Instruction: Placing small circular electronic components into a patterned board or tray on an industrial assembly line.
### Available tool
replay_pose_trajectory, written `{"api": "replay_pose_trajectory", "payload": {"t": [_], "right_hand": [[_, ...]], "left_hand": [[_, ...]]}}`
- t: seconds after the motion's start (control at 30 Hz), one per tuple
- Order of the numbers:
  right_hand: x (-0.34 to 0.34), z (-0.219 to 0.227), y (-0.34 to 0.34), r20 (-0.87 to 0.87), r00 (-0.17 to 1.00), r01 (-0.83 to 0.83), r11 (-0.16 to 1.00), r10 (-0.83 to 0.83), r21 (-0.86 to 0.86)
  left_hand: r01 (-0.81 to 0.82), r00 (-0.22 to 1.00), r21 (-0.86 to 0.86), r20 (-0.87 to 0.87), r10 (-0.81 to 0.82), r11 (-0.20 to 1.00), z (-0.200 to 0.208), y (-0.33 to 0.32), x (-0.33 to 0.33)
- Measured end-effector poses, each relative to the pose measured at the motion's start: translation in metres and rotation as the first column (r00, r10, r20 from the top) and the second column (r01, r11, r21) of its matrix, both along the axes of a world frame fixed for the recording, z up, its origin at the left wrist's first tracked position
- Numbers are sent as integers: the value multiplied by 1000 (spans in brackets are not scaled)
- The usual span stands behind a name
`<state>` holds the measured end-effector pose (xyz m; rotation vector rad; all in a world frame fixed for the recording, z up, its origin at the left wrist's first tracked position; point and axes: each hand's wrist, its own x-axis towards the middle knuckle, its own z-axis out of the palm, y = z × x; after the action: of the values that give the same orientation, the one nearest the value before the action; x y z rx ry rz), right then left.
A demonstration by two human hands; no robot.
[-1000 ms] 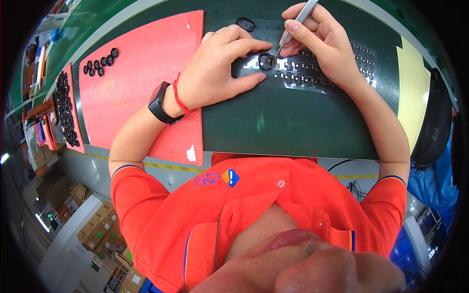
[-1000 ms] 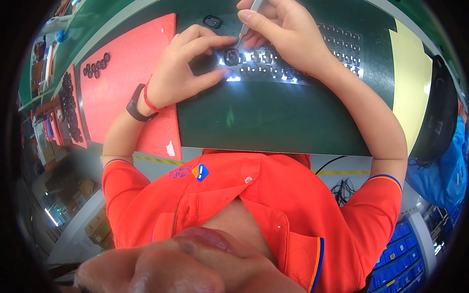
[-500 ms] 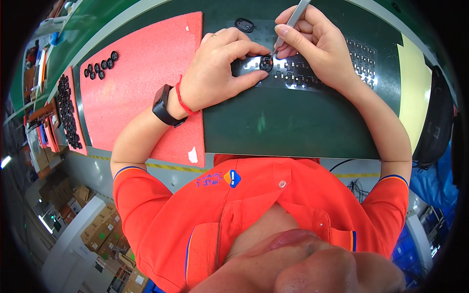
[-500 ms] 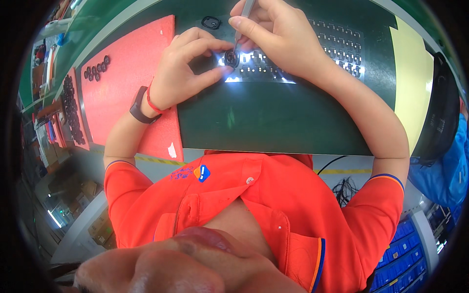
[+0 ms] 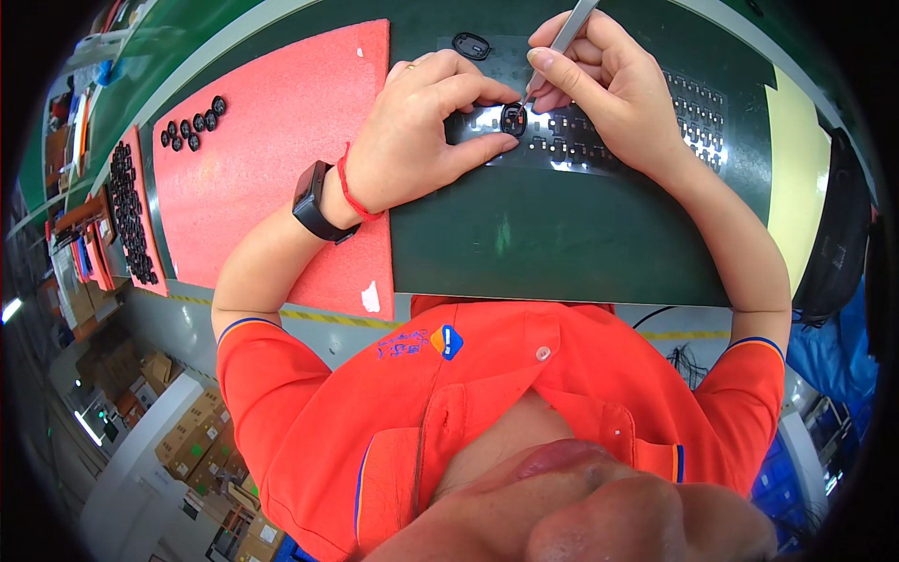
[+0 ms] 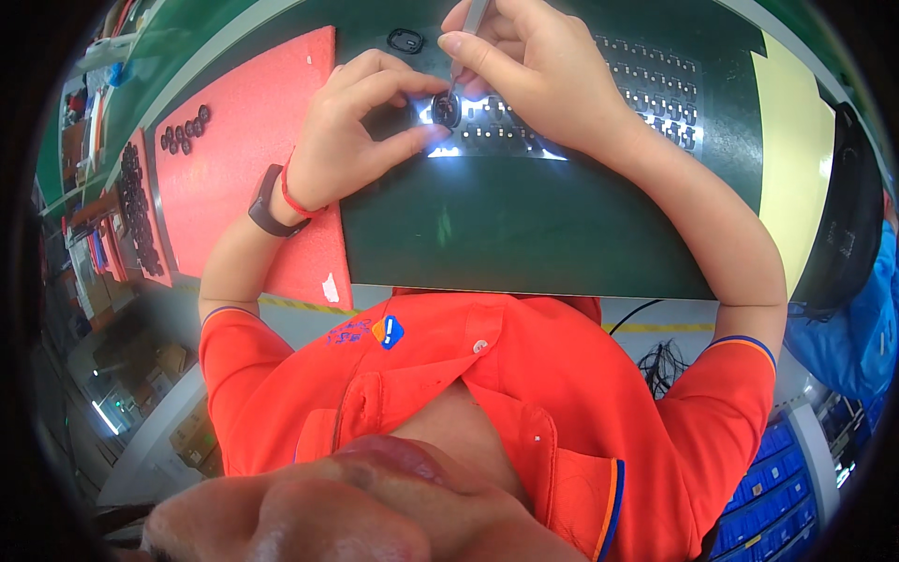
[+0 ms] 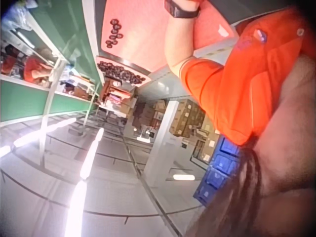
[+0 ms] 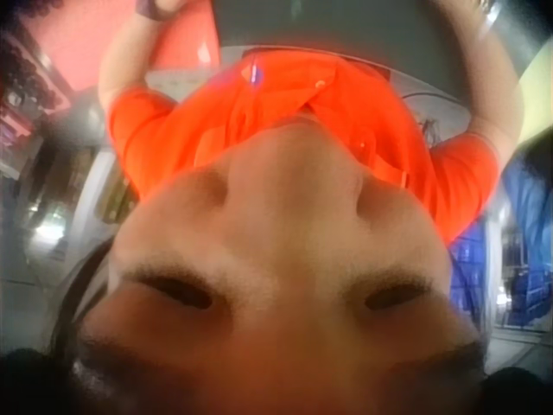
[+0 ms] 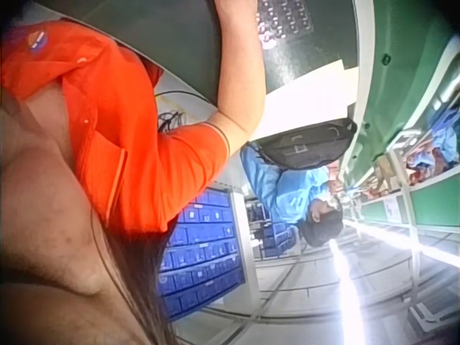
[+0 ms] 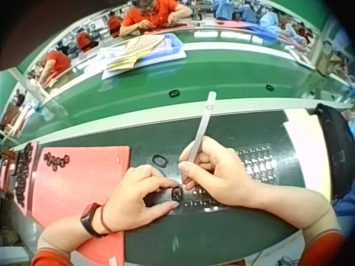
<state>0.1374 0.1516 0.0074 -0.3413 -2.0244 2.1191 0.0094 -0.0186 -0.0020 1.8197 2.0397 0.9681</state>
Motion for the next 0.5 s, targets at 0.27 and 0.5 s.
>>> {"api": "replay_pose_trajectory", "payload": {"t": [0.27, 0.5], "right_hand": [[0, 0, -1, -5, 1000, -4, 1000, 4, 9], [1, 0, -2, -9, 1000, 8, 999, -8, 43]], "left_hand": [[-3, 1000, 5, 12, 2, 1000, 3, 0, 1], [-9, 1000, 1, 15, 9, 1000, 2, 1, 1]]}}
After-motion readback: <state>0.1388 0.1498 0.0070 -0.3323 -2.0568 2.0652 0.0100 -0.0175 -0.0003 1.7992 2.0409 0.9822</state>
